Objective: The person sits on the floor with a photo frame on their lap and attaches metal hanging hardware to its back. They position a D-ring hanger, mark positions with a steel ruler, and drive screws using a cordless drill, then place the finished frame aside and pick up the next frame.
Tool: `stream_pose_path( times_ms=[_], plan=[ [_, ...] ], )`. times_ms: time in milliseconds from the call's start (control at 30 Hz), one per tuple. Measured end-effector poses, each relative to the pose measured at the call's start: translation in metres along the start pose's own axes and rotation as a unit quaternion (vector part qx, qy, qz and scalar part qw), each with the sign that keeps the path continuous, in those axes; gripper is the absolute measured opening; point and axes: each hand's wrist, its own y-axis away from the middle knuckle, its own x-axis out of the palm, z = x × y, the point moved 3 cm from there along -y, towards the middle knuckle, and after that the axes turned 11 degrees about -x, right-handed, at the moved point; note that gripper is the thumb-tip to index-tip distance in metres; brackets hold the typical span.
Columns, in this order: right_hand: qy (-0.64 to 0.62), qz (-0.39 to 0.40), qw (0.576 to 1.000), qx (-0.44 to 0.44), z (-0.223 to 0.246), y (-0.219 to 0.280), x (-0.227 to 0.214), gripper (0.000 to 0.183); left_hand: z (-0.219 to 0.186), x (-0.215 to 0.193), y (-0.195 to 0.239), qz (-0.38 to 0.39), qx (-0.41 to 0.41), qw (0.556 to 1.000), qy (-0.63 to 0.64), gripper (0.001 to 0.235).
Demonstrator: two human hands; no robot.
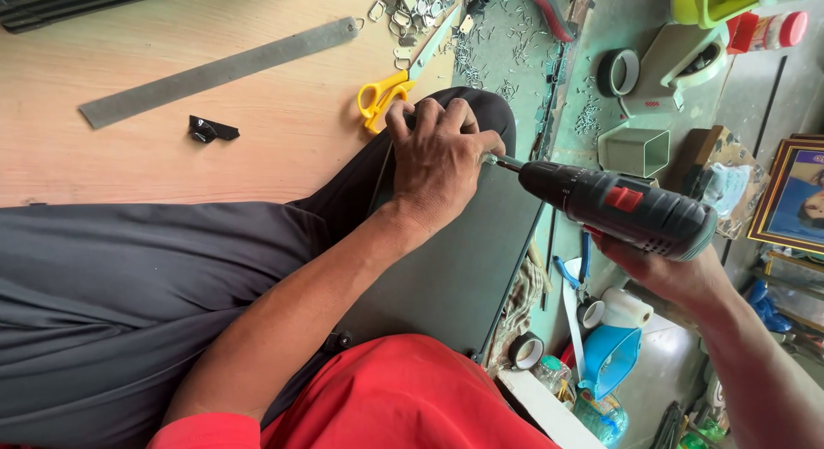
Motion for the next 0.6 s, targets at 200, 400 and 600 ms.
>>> stream_pose_path(
  times_ms=[200,400,600],
  plan=[
    [-0.006,0.007,1.0,0.004,-0.015,-0.005,-0.002,0.036,0.001,0.003,0.0,0.011,0.01,1.0,-0.006,0.025],
    [-0.039,0.022,0.999,0.007,-0.019,-0.004,-0.005,0.039,0.002,0.003,-0.001,0.015,0.005,1.0,-0.006,0.021],
    [-0.071,0.046,0.996,-0.004,-0.018,-0.01,-0.006,0.034,0.002,0.004,-0.001,0.023,0.001,1.0,-0.007,0.022]
  ],
)
